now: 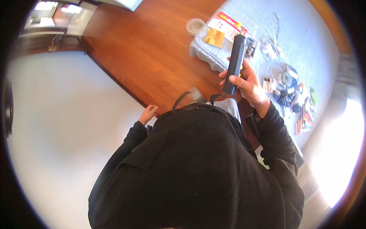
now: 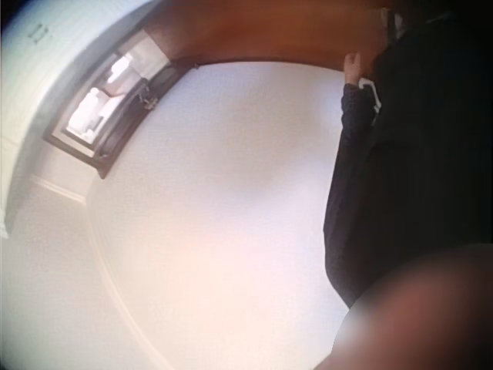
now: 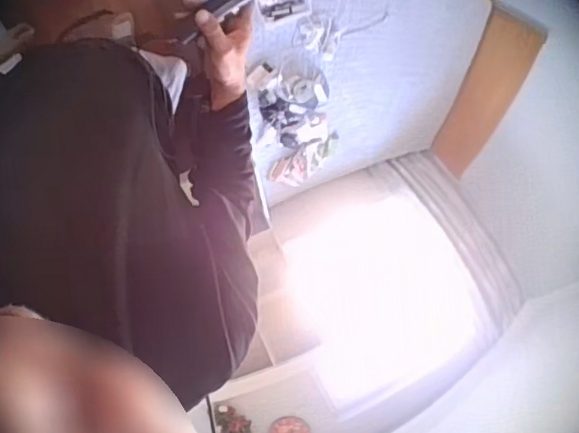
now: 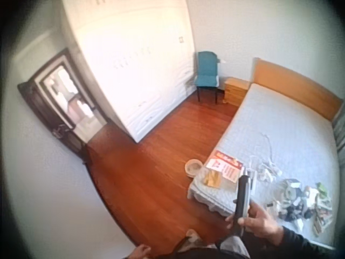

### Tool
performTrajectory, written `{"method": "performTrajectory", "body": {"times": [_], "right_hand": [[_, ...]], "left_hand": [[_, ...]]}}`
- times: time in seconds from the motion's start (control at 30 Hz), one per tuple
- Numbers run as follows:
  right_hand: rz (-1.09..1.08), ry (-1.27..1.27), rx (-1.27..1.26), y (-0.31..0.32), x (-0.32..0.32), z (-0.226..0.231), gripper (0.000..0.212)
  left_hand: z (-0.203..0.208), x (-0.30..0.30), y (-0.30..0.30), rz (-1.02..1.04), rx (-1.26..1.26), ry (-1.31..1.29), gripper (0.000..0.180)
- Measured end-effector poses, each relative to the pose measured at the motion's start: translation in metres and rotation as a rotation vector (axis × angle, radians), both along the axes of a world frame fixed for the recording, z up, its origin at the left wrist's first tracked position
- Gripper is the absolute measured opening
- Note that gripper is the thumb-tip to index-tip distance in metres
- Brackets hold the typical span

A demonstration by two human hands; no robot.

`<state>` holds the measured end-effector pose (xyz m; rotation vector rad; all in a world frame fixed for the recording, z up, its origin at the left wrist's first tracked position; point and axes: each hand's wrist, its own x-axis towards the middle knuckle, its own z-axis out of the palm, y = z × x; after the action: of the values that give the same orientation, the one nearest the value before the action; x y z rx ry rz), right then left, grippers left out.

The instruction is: The person aligns a white furniture panel to a cabinet frame, then uses a handheld electric screwdriver to drive screws into pre-drilled holes on the panel. The person holds the panel steady with one hand while operating the tool with the other.

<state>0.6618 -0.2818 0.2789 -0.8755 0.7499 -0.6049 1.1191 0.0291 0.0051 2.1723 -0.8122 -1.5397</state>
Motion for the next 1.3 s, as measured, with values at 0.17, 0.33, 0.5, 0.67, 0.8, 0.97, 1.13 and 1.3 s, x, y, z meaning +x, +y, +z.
{"method": "performTrajectory", "body": {"times": [0.17,0.33,0.5,0.67,0.8,0.97,1.13,1.3], "right_hand": [[0.163,0.199,-0.072,-0.044,0.101,-0.007,0.075],[0.286,0.228,-0.106,-0.092,0.178,-0.017,0.075],[0.369,0.186,-0.206,-0.158,0.258,-0.031,0.066],[0.476,0.143,-0.262,-0.227,0.358,-0.029,0.067],[0.564,0.158,-0.278,-0.266,0.447,-0.02,0.063],[0.659,0.165,-0.311,-0.314,0.583,-0.022,0.062],[0.73,0.193,-0.343,-0.35,0.712,-0.019,0.063],[0.723,0.218,-0.303,-0.367,0.769,0.005,0.06]], "left_hand": [[0.003,0.059,-0.011,0.251,-0.123,0.017,0.035],[-0.028,0.084,0.039,0.335,-0.057,0.071,0.034],[-0.04,0.094,0.115,0.14,0.238,-0.038,0.047],[-0.007,0.113,0.104,0.315,0.186,-0.076,0.038],[0.011,0.142,0.033,0.53,0.106,0.042,0.033],[-0.019,0.202,-0.045,0.559,-0.008,0.078,0.037],[-0.02,0.276,-0.057,0.468,0.031,0.088,0.045],[-0.019,0.383,-0.08,0.364,0.052,0.153,0.03]]}}
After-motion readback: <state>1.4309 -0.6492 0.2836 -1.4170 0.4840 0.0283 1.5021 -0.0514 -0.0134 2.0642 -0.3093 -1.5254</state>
